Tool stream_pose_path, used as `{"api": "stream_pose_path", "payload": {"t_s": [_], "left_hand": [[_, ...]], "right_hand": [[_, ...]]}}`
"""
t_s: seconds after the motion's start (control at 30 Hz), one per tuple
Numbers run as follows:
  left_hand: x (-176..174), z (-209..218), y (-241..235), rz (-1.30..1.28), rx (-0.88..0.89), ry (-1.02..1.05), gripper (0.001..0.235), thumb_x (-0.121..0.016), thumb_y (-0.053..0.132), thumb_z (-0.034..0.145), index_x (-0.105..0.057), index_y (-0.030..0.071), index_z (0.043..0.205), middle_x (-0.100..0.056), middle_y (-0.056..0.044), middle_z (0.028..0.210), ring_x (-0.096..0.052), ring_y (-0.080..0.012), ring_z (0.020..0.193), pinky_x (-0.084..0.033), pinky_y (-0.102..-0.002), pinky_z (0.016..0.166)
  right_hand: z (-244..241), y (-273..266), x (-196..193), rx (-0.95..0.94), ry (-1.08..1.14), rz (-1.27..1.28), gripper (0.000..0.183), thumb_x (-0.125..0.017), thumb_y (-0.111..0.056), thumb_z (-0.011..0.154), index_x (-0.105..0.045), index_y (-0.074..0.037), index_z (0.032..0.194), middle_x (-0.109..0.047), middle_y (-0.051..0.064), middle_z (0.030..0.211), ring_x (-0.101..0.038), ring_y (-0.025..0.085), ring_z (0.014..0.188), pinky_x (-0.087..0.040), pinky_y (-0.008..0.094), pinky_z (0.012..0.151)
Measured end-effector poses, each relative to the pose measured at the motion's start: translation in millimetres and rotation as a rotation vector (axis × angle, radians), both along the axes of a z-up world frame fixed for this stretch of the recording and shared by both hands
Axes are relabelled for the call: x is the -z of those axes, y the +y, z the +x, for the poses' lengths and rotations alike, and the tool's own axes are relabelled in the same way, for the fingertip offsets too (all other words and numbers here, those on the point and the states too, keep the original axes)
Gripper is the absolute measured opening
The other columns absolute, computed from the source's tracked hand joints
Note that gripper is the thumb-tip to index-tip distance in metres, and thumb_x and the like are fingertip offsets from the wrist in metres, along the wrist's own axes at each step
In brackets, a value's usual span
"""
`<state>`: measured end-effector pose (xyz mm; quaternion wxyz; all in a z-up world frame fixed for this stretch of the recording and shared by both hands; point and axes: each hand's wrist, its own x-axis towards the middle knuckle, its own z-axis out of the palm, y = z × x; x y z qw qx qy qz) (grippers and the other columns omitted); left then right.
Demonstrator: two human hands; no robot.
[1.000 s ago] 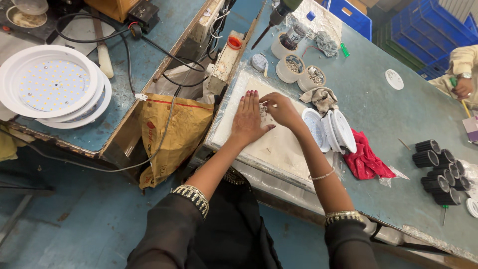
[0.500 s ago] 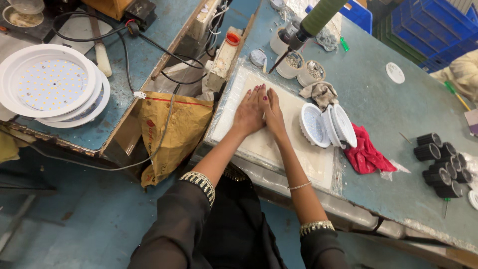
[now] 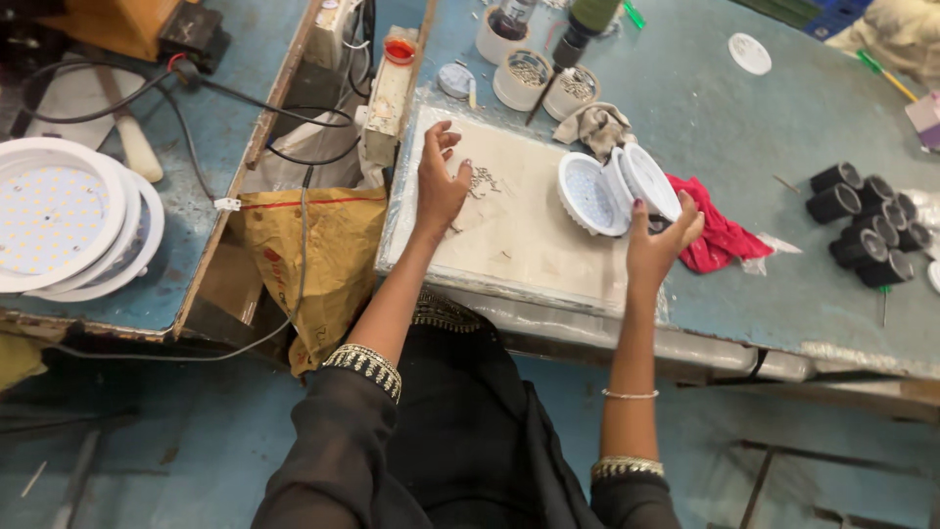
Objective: The person assembles LED light fixtures by placing circular LED panels on a workbench and using a green handheld tool to press or secure components on the panel surface. The person handles multiple LED panels, stacking some after treatment, and continues the process across several units.
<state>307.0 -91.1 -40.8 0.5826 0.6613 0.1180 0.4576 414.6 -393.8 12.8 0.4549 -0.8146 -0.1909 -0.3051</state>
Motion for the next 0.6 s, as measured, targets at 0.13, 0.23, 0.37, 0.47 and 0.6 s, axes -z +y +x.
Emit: {"api": "stream_pose_path", "payload": {"t_s": [0.13, 0.23, 0.37, 0.47, 0.6], "left_hand": [[-12, -9, -5, 0.15, -0.128, -0.017, 0.05, -0.061, -0.005, 0.083, -0.05, 0.003, 0.131, -0.06, -0.017, 0.126, -0.06, -0.0304, 0.122, -0.05, -0.043, 0.104], [-18, -27, -33, 0.373, -0.26, 0.015, 0.039, -0.055, -0.011, 0.084, -0.057, 0.004, 0.119, -0.059, -0.016, 0.121, -0.059, -0.0306, 0.12, -0.052, -0.04, 0.101], [-26, -38, -111, 0.377, -0.005, -0.049, 0.045, -0.053, -0.01, 0.086, -0.059, 0.007, 0.127, -0.055, -0.017, 0.138, -0.055, -0.0332, 0.135, -0.053, -0.036, 0.11], [-33, -21, -161, 0.315, 0.177, 0.123, 0.07, -0.064, 0.008, 0.09, -0.036, -0.003, 0.153, -0.031, -0.03, 0.16, -0.034, -0.0454, 0.149, -0.04, -0.047, 0.116], [-28, 16, -192, 0.432, 0.203, 0.242, 0.087, -0.069, 0.015, 0.084, -0.022, -0.014, 0.152, -0.014, -0.039, 0.161, -0.012, -0.0534, 0.153, -0.023, -0.052, 0.123]], "right_hand": [[32, -23, 33, -0.033, -0.157, -0.3, 0.059, -0.088, -0.031, 0.094, -0.061, 0.0, 0.137, -0.029, 0.039, 0.144, -0.032, 0.051, 0.134, -0.033, 0.052, 0.107], [46, -33, 51, -0.012, 0.05, 0.01, 0.039, -0.075, -0.032, 0.101, -0.065, -0.003, 0.125, -0.056, 0.019, 0.125, -0.057, 0.025, 0.112, -0.047, 0.036, 0.097], [61, -42, 48, -0.153, 0.362, 0.308, 0.035, -0.08, -0.031, 0.1, -0.066, -0.001, 0.111, -0.059, 0.004, 0.095, -0.05, 0.01, 0.083, -0.041, 0.026, 0.073], [64, -46, 40, -0.217, 0.371, 0.438, 0.028, -0.082, -0.024, 0.095, -0.066, -0.002, 0.102, -0.068, -0.002, 0.092, -0.058, 0.004, 0.081, -0.047, 0.02, 0.073], [74, -46, 12, -0.247, 0.311, 0.514, 0.02, -0.081, -0.014, 0.096, -0.067, -0.001, 0.1, -0.07, 0.001, 0.093, -0.061, 0.006, 0.082, -0.048, 0.02, 0.072]]}}
